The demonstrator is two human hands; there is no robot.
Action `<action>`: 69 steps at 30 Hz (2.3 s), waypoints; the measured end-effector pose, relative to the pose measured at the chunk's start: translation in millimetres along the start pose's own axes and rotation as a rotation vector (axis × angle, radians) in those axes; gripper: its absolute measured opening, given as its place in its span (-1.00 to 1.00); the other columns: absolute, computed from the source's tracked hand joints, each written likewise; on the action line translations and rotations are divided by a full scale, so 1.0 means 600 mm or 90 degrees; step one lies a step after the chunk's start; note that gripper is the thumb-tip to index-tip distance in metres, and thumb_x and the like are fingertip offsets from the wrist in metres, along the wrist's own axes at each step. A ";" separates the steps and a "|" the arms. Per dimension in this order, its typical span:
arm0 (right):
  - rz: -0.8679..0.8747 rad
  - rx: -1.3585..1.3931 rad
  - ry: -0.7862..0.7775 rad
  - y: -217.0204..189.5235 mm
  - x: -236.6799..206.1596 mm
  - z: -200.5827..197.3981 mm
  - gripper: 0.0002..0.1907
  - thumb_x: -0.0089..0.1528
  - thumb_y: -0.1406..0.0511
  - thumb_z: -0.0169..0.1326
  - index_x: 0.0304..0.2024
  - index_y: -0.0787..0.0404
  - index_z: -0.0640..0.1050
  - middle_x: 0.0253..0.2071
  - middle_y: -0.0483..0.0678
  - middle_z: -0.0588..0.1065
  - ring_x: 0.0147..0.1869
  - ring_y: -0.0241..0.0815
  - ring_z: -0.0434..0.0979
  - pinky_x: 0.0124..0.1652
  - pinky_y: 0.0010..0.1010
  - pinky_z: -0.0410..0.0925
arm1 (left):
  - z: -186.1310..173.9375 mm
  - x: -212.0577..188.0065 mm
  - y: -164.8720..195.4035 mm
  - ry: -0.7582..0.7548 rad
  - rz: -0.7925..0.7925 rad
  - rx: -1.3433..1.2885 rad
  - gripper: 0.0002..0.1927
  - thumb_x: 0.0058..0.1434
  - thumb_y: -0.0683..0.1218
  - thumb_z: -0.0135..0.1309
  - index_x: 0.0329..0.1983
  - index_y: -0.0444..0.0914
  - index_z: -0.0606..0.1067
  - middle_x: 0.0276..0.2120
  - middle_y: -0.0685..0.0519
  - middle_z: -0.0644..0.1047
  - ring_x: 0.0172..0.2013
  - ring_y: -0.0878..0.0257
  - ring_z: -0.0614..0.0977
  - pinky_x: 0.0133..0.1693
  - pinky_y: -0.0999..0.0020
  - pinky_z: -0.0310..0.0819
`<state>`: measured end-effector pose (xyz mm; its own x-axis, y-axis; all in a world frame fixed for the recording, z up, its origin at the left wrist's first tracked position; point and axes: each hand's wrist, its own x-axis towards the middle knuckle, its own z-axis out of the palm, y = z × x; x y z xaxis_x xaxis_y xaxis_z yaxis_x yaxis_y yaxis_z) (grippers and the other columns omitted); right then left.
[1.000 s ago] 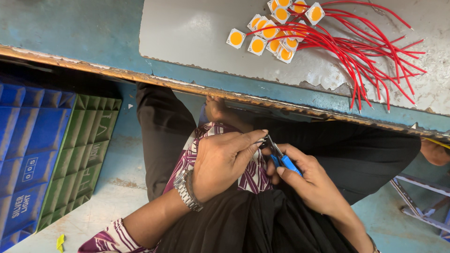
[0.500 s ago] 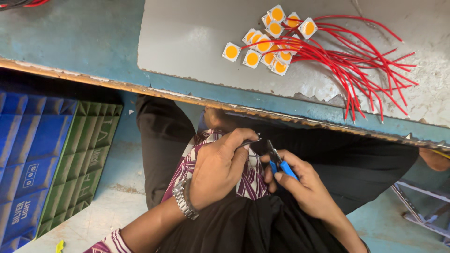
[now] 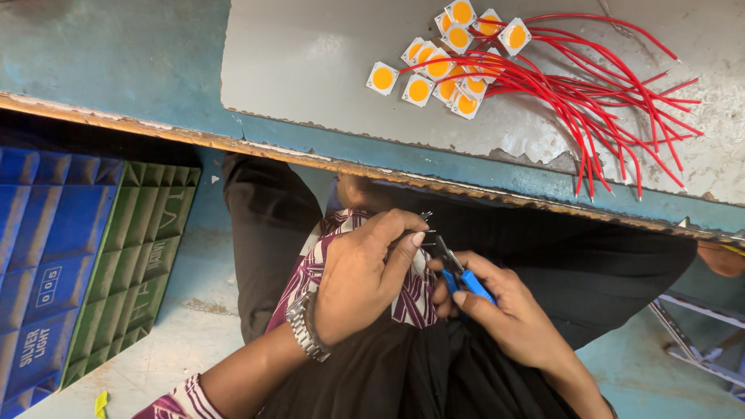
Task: The person sorts bundles of red and black wires on a workbench, strips insulation from the wire ends with pliers, dips the stripped ends into a small cup of flux paste, and then solders the wire ends onto LED modules using a soldering iron.
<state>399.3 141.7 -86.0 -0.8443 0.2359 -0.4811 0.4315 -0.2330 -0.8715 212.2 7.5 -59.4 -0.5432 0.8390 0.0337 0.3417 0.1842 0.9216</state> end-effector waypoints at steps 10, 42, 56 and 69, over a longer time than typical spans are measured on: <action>-0.017 -0.011 0.008 -0.005 0.007 0.005 -0.54 0.24 0.41 -0.05 0.21 0.30 0.47 -0.18 -0.04 0.60 -0.10 -0.24 0.63 -0.04 -0.40 0.49 | 0.001 -0.003 0.006 -0.003 -0.009 -0.007 -0.90 0.37 -0.14 0.07 -0.11 -0.23 0.53 -0.39 0.01 0.61 -0.56 0.24 0.59 -0.49 0.35 0.43; -0.049 -0.134 0.029 -0.021 0.012 0.008 -0.55 0.22 0.41 -0.05 0.19 0.26 0.49 -0.27 -0.09 0.61 -0.20 -0.27 0.64 -0.12 -0.43 0.49 | 0.002 -0.003 0.006 -0.003 -0.061 -0.008 -0.82 0.31 -0.11 0.12 -0.09 -0.27 0.59 -0.46 -0.02 0.62 -0.64 0.31 0.56 -0.57 0.40 0.39; -0.041 -0.121 0.028 -0.018 0.014 0.010 -0.54 0.20 0.42 -0.05 0.18 0.25 0.49 -0.29 -0.10 0.57 -0.24 -0.29 0.60 -0.19 -0.45 0.47 | 0.003 -0.003 0.004 -0.005 -0.059 -0.005 -0.81 0.30 -0.12 0.12 -0.09 -0.28 0.59 -0.52 0.00 0.60 -0.66 0.34 0.53 -0.59 0.41 0.36; -0.004 -0.164 0.081 0.012 0.015 0.014 -0.60 0.17 0.42 -0.06 0.06 0.23 0.56 -0.47 -0.11 0.48 -0.44 -0.31 0.45 -0.37 -0.46 0.38 | 0.008 -0.003 -0.006 -0.014 -0.048 -0.002 -0.84 0.31 -0.11 0.13 -0.11 -0.26 0.59 -0.55 0.00 0.56 -0.68 0.33 0.48 -0.60 0.37 0.32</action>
<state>392.4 134.2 -95.8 -0.8078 0.3561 -0.4697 0.5069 0.0128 -0.8619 215.7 7.6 -64.6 -0.5501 0.8339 -0.0441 0.2983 0.2455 0.9224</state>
